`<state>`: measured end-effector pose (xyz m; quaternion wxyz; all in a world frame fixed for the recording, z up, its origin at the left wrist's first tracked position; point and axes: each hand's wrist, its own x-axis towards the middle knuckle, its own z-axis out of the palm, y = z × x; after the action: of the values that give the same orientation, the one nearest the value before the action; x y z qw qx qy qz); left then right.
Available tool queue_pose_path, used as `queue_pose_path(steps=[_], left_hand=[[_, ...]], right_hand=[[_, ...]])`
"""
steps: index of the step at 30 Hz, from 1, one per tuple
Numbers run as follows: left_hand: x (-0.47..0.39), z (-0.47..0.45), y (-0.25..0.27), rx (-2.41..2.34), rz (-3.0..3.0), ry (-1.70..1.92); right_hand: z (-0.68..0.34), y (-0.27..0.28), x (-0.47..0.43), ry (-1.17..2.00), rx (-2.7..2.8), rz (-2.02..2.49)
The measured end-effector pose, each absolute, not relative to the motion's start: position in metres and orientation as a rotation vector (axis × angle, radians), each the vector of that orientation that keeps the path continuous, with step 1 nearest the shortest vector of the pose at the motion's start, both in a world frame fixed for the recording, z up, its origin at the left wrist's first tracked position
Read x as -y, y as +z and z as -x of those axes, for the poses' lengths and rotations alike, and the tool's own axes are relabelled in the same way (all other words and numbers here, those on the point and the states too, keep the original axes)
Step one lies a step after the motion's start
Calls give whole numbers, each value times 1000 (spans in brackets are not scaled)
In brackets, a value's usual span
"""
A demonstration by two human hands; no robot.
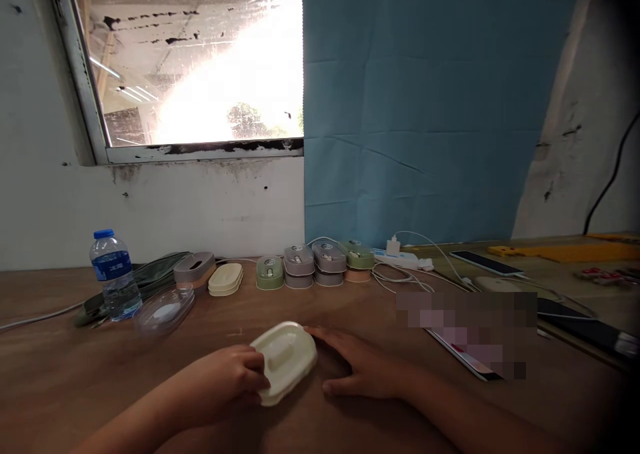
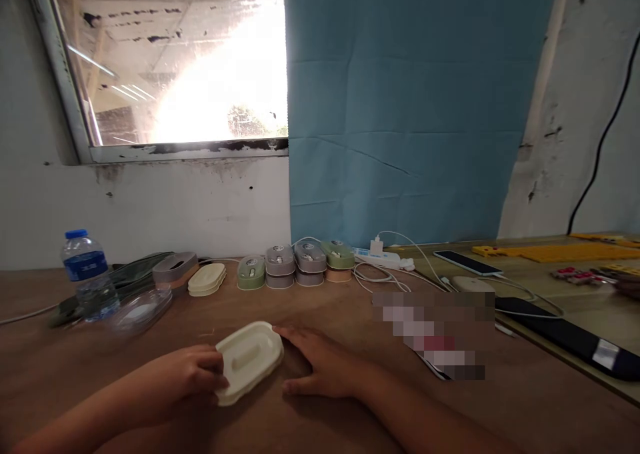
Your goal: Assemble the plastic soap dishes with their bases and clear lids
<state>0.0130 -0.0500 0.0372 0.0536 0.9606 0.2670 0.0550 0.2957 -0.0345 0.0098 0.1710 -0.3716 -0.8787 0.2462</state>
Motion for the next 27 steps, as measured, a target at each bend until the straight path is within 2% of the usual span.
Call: queue_pose_path(steps=[8,15,21,27], left_hand=[[-55,33,58,-1509,-2715,735],[-135,50,42,-1886,-2552,676],[-140,53,27,-1916,-2530,550],[-140,52,19,-1909,-2557,581]], right_hand=[[-295,14,36,695,2512,1140],[-292,14,37,605,2554,1096],[-287,10,36,373,2515,1090],[-287,9,34,339,2523,1079]])
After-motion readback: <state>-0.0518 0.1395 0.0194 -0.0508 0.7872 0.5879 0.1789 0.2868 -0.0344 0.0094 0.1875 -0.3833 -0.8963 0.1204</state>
